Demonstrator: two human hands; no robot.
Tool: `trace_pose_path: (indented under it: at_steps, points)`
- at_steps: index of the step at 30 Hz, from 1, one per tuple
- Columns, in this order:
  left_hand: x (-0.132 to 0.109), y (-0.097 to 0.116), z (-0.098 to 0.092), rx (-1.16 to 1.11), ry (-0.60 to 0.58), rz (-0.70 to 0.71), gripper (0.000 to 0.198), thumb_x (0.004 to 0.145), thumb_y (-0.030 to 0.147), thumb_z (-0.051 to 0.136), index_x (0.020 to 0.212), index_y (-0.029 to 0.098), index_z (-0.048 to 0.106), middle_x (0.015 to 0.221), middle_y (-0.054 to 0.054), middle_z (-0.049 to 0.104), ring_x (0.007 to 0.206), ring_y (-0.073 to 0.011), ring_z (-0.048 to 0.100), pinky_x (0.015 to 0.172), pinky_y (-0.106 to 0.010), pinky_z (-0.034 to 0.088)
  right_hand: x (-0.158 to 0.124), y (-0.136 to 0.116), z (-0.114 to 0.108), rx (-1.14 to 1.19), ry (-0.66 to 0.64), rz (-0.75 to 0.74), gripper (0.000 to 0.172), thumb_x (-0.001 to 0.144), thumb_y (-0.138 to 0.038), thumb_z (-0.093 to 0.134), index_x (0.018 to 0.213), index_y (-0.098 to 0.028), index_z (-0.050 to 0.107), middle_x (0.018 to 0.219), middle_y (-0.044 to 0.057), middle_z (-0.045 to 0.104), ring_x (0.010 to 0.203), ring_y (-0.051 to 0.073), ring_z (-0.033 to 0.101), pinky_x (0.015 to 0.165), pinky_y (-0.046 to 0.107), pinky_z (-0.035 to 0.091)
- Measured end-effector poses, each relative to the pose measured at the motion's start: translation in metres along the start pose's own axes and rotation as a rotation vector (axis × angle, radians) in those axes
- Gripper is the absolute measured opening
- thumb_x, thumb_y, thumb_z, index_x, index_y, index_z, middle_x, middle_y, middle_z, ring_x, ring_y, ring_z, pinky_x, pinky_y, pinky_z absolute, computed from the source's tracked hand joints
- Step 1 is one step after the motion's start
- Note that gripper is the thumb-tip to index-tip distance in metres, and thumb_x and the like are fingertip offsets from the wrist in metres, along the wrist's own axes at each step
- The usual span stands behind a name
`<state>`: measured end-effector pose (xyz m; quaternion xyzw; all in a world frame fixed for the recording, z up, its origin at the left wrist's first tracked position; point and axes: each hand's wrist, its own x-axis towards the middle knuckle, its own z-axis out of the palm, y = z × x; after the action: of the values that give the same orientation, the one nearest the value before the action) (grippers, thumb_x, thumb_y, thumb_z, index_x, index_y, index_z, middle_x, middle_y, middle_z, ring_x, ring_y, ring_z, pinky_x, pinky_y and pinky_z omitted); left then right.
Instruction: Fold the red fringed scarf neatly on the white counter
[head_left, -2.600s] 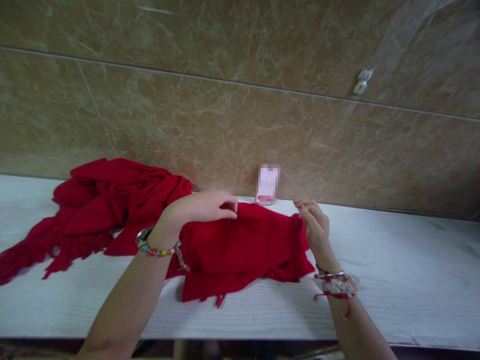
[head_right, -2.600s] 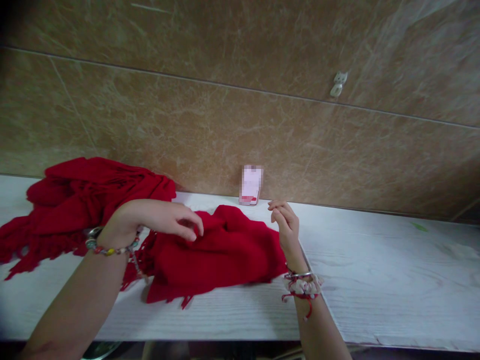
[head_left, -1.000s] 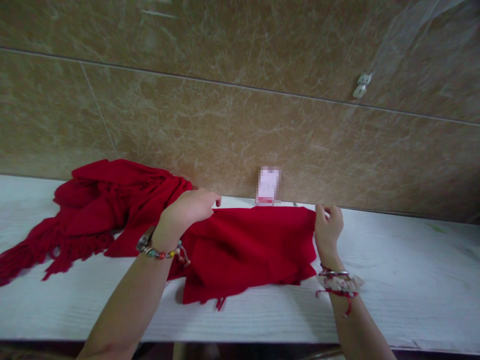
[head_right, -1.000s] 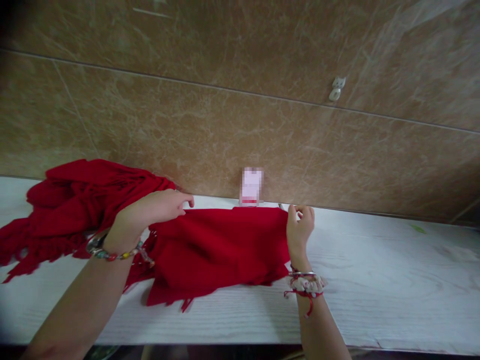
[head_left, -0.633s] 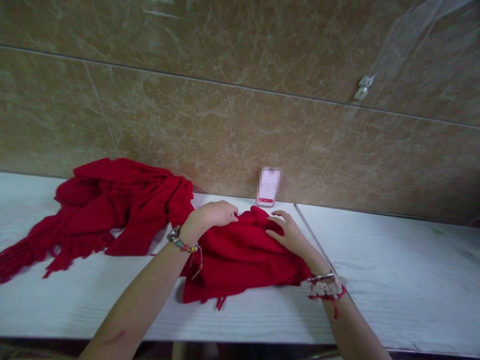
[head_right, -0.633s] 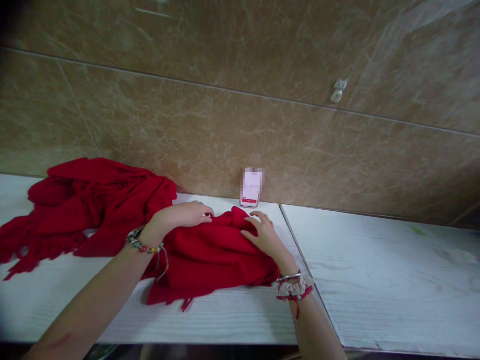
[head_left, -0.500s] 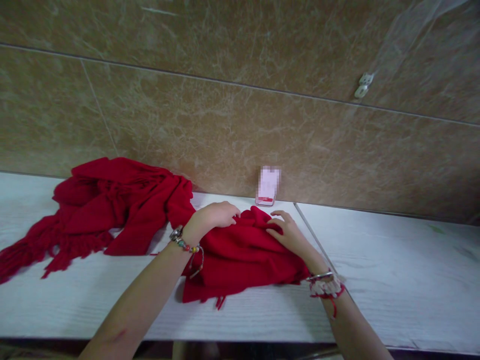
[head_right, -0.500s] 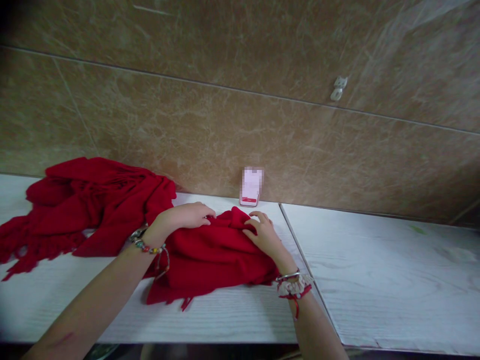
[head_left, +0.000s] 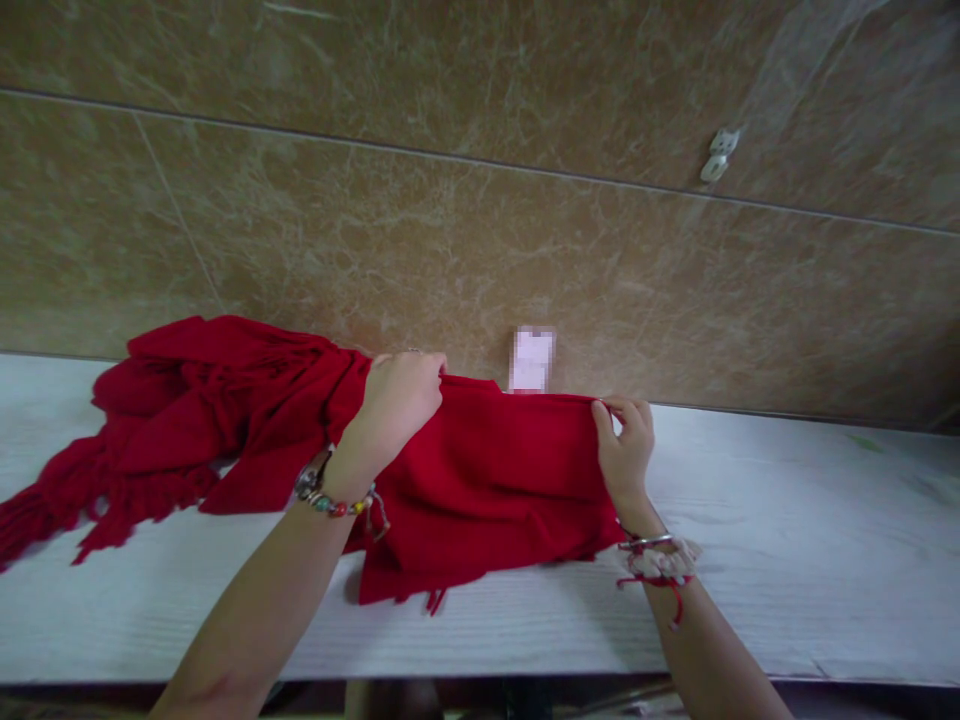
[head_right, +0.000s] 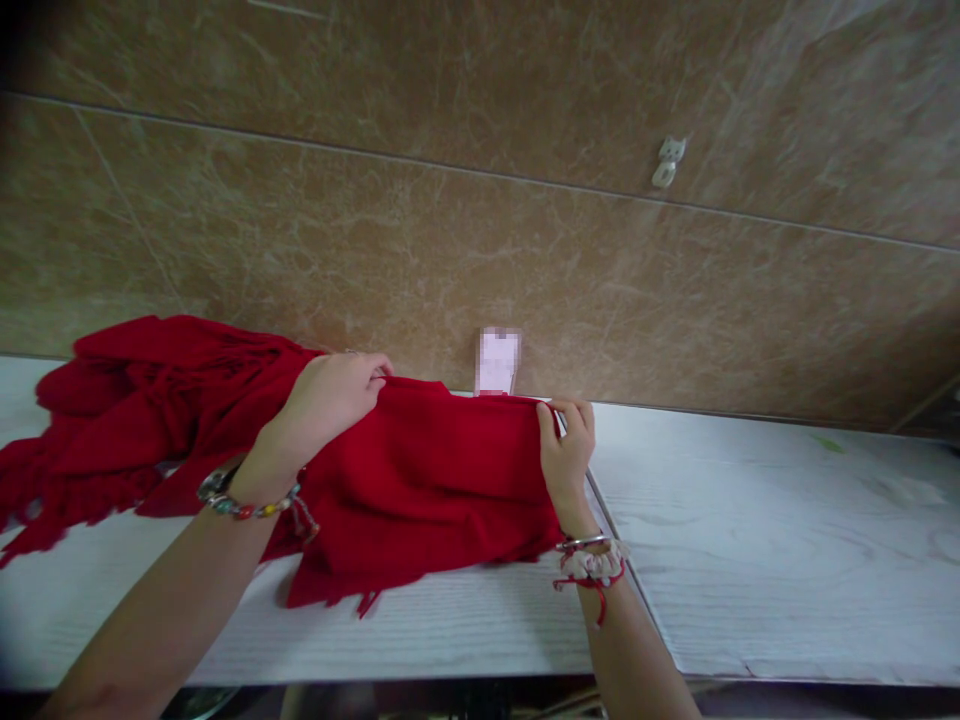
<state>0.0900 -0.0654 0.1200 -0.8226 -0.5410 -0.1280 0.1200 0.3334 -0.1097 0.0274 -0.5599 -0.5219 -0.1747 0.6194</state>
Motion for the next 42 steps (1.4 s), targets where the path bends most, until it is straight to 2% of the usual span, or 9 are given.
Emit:
trace_pose_path:
  at_steps: [2, 7, 12, 15, 18, 24, 31, 36, 42]
  points:
    - [-0.005, 0.000, -0.006, 0.020, -0.057, -0.005, 0.028, 0.079, 0.014, 0.041, 0.096, 0.020, 0.062, 0.093, -0.006, 0.067, 0.089, -0.0210, 0.060, 0.077, -0.030, 0.042, 0.001, -0.001, -0.002, 0.018, 0.012, 0.013, 0.018, 0.079, -0.031, 0.046, 0.064, -0.021, 0.050, 0.073, 0.002, 0.052, 0.073, 0.017, 0.050, 0.070, 0.033, 0.042]
    - [-0.006, -0.001, -0.003, -0.082, -0.491, 0.218, 0.025, 0.082, 0.027, 0.043, 0.087, 0.019, 0.066, 0.092, -0.006, 0.068, 0.084, -0.0179, 0.061, 0.069, -0.023, 0.043, 0.002, 0.001, -0.003, 0.046, -0.091, -0.034, 0.019, 0.078, -0.030, 0.046, 0.062, -0.021, 0.049, 0.072, 0.002, 0.052, 0.073, 0.018, 0.051, 0.070, 0.033, 0.042]
    - [0.005, 0.006, 0.020, -0.083, -0.328, 0.122, 0.030, 0.083, 0.031, 0.041, 0.096, 0.017, 0.063, 0.098, -0.011, 0.066, 0.089, -0.0216, 0.061, 0.073, -0.027, 0.043, -0.004, -0.001, 0.001, 0.094, -0.463, -0.133, 0.015, 0.078, -0.032, 0.050, 0.082, -0.022, 0.060, 0.091, 0.006, 0.056, 0.090, 0.020, 0.053, 0.082, 0.038, 0.043]
    - [0.010, 0.014, 0.036, -0.242, -0.377, 0.231, 0.026, 0.077, 0.033, 0.050, 0.095, 0.020, 0.064, 0.101, -0.007, 0.066, 0.091, -0.0196, 0.060, 0.075, -0.024, 0.043, -0.011, -0.005, 0.005, 0.092, -0.712, -0.198, 0.018, 0.074, -0.031, 0.057, 0.089, -0.023, 0.062, 0.105, 0.008, 0.053, 0.100, 0.022, 0.051, 0.088, 0.040, 0.041]
    - [0.013, 0.021, 0.047, -0.390, -0.482, 0.280, 0.024, 0.072, 0.027, 0.055, 0.093, 0.021, 0.063, 0.096, -0.003, 0.067, 0.086, -0.0165, 0.061, 0.072, -0.020, 0.044, -0.016, -0.005, 0.008, 0.080, -0.787, -0.242, 0.008, 0.075, -0.026, 0.057, 0.079, -0.022, 0.063, 0.104, 0.007, 0.054, 0.099, 0.021, 0.052, 0.087, 0.039, 0.042]
    - [0.015, 0.024, 0.052, -0.576, -0.445, 0.268, 0.030, 0.069, 0.021, 0.058, 0.099, 0.019, 0.059, 0.094, -0.001, 0.068, 0.086, -0.0137, 0.061, 0.071, -0.018, 0.044, -0.014, -0.002, 0.011, 0.090, -0.657, -0.218, 0.009, 0.077, -0.021, 0.052, 0.071, -0.022, 0.059, 0.095, 0.007, 0.057, 0.091, 0.020, 0.055, 0.081, 0.039, 0.045]
    - [0.009, 0.033, 0.045, -0.322, -0.430, 0.182, 0.029, 0.071, 0.017, 0.052, 0.099, 0.022, 0.060, 0.089, -0.002, 0.068, 0.081, -0.0177, 0.062, 0.066, -0.023, 0.044, -0.013, -0.004, 0.010, 0.116, -0.572, -0.216, 0.011, 0.078, -0.023, 0.051, 0.069, -0.021, 0.058, 0.091, 0.007, 0.058, 0.085, 0.019, 0.056, 0.075, 0.037, 0.046]
    - [0.010, 0.021, 0.036, -0.199, -0.231, 0.114, 0.035, 0.076, 0.012, 0.044, 0.108, 0.019, 0.056, 0.098, -0.007, 0.066, 0.088, -0.0195, 0.060, 0.072, -0.026, 0.044, -0.011, -0.006, 0.009, 0.108, -0.485, -0.195, 0.011, 0.077, -0.025, 0.051, 0.069, -0.022, 0.057, 0.087, 0.006, 0.059, 0.082, 0.019, 0.056, 0.074, 0.036, 0.046]
    - [0.004, 0.000, 0.005, -0.063, -0.002, -0.058, 0.034, 0.079, 0.013, 0.039, 0.108, 0.020, 0.055, 0.090, -0.006, 0.068, 0.089, -0.0219, 0.061, 0.078, -0.031, 0.041, -0.003, -0.008, 0.000, 0.091, -0.226, -0.066, 0.010, 0.074, -0.027, 0.051, 0.066, -0.022, 0.053, 0.075, 0.003, 0.058, 0.075, 0.019, 0.055, 0.071, 0.034, 0.044]
